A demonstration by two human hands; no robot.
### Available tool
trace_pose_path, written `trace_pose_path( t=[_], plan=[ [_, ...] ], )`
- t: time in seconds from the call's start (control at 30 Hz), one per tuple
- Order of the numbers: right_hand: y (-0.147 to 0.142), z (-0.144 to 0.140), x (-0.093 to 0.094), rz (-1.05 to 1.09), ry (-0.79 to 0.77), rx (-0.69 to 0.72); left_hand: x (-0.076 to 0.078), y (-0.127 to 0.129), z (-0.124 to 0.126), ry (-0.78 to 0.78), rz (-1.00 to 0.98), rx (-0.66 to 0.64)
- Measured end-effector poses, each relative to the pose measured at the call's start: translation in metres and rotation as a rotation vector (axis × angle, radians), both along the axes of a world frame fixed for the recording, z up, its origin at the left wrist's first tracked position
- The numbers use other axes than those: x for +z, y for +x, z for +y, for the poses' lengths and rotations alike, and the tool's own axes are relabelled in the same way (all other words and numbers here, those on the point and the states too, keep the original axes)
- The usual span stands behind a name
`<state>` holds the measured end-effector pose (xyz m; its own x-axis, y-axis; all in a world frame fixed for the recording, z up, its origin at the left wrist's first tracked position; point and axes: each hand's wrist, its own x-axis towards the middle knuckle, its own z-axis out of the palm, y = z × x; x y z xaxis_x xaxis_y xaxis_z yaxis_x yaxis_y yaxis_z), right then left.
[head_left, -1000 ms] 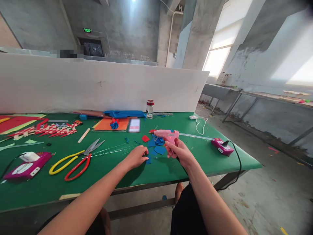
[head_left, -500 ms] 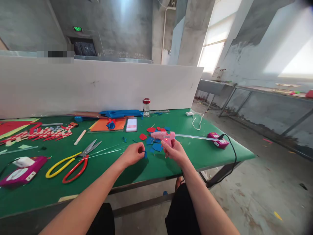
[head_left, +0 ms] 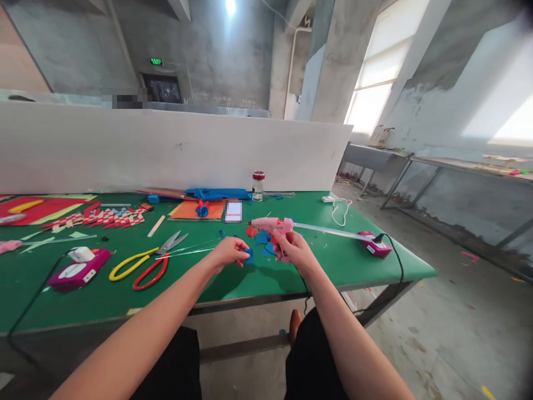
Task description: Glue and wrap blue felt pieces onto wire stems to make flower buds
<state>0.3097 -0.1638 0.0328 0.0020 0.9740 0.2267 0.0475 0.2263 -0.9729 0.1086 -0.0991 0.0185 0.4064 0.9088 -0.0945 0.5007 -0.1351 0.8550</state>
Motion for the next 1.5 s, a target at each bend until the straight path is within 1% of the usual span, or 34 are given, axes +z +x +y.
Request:
trace_pose_path(
  t=[0.07, 0.13, 0.23, 0.3, 0.37, 0.4, 0.43, 0.47, 0.53, 0.6, 0.67, 0.73, 0.8, 0.9, 0.97, 1.03, 1.1, 1.23, 1.4, 1.5],
  plan=[
    [0.001, 0.005, -0.010, -0.058, 0.011, 0.003, -0.008, -0.001, 0.004, -0.026, 0.057, 0.008],
    [0.004, 0.007, -0.023, -0.118, -0.010, 0.018, -0.015, -0.002, 0.008, -0.027, 0.116, 0.024],
    [0.010, 0.006, -0.039, -0.190, -0.067, 0.078, -0.019, -0.005, 0.011, 0.012, 0.193, 0.033],
    [0.013, 0.007, -0.044, -0.230, -0.097, 0.099, -0.017, -0.012, 0.013, 0.093, 0.276, 0.029],
    [0.014, 0.008, -0.046, -0.255, -0.132, 0.102, -0.014, -0.026, 0.014, 0.284, 0.419, -0.010],
    [0.014, 0.008, -0.046, -0.262, -0.148, 0.100, -0.013, -0.035, 0.014, 0.381, 0.455, -0.064],
    [0.014, 0.008, -0.046, -0.270, -0.159, 0.098, -0.012, -0.044, 0.013, 0.468, 0.456, -0.163],
    [0.014, 0.008, -0.045, -0.278, -0.162, 0.096, -0.012, -0.053, 0.013, 0.525, 0.435, -0.300],
    [0.013, 0.007, -0.042, -0.297, -0.159, 0.096, -0.014, -0.069, 0.013, 0.565, 0.390, -0.513],
    [0.014, 0.004, -0.038, -0.297, -0.171, 0.094, -0.017, -0.077, 0.013, 0.560, 0.379, -0.635],
    [0.017, 0.000, -0.034, -0.276, -0.198, 0.078, -0.021, -0.078, 0.013, 0.565, 0.375, -0.688],
    [0.020, -0.005, -0.030, -0.266, -0.222, 0.062, -0.023, -0.072, 0.011, 0.592, 0.365, -0.708],
    [0.026, -0.009, -0.028, -0.270, -0.247, 0.083, -0.024, -0.064, 0.008, 0.628, 0.372, -0.701],
    [0.034, -0.014, -0.027, -0.273, -0.310, 0.157, -0.024, -0.051, 0.000, 0.680, 0.402, -0.655],
    [0.038, -0.017, -0.027, -0.284, -0.329, 0.172, -0.023, -0.047, -0.004, 0.710, 0.404, -0.621],
    [0.041, -0.020, -0.028, -0.301, -0.334, 0.154, -0.021, -0.048, -0.006, 0.730, 0.393, -0.606],
    [0.041, -0.023, -0.027, -0.317, -0.334, 0.143, -0.020, -0.050, -0.005, 0.729, 0.392, -0.617],
    [0.038, -0.027, -0.026, -0.352, -0.327, 0.185, -0.020, -0.053, -0.005, 0.701, 0.432, -0.643],
    [0.037, -0.026, -0.025, -0.321, -0.310, 0.142, -0.026, -0.046, -0.010, 0.708, 0.428, -0.590],
    [0.039, -0.026, -0.026, -0.326, -0.294, 0.124, -0.026, -0.046, -0.010, 0.726, 0.413, -0.558]
  ],
)
